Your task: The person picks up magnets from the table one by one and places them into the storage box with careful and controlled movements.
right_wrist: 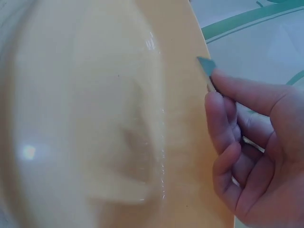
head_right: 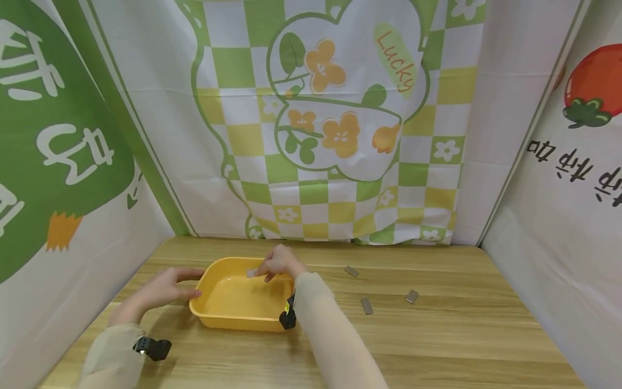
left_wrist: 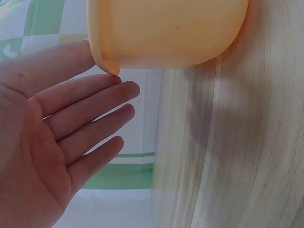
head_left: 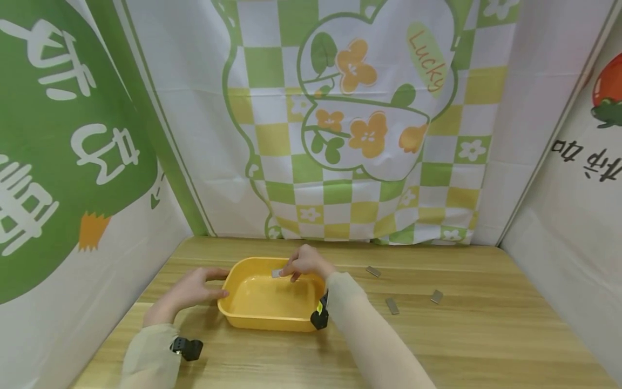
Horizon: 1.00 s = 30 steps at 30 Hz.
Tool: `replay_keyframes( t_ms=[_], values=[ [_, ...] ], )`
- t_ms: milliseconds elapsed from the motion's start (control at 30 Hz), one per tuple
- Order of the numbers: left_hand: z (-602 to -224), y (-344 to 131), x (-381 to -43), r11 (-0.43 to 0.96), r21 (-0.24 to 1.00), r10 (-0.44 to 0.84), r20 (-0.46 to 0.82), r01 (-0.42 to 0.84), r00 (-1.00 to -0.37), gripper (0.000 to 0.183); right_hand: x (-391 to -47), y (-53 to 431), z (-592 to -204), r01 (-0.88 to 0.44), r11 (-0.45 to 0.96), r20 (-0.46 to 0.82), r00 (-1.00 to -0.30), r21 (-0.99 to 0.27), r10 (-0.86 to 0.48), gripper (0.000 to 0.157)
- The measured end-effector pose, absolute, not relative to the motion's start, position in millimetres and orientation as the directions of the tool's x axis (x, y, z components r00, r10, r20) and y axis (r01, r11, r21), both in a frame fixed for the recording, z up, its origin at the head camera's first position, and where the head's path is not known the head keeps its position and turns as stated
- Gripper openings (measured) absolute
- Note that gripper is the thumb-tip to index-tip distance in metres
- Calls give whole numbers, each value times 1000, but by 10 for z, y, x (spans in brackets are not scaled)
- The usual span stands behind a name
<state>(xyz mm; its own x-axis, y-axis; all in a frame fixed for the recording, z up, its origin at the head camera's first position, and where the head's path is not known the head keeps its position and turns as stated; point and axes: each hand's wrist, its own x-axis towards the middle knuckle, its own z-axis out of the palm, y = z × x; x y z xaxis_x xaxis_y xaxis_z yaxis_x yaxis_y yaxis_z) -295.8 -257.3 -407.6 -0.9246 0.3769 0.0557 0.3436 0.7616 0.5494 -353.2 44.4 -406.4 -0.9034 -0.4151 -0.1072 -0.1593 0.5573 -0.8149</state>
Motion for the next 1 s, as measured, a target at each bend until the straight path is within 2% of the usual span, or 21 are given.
replay_keyframes(
  t_ms=[167,500,867,1000],
  values=[
    [-4074,-2574,-2960,764,544,377,59,347,-924,56,-3515,451,-4043,-108,556,-143,-910,-824,-390,15],
    [-4080,-2565,-2950,766,549,370,50,335,-928,57,-3487,495,-4103,78,501,-265,-912,-862,-312,14],
    [-4052,-2550,-2918,761,557,372,46,332,-927,56,-3470,470,-4166,53,565,-298,-888,-823,-351,17],
    [-4047,-2548,-2914,761,554,371,54,337,-927,56,-3471,474,-4180,43,547,-285,-886,-836,-366,16]
  ],
)
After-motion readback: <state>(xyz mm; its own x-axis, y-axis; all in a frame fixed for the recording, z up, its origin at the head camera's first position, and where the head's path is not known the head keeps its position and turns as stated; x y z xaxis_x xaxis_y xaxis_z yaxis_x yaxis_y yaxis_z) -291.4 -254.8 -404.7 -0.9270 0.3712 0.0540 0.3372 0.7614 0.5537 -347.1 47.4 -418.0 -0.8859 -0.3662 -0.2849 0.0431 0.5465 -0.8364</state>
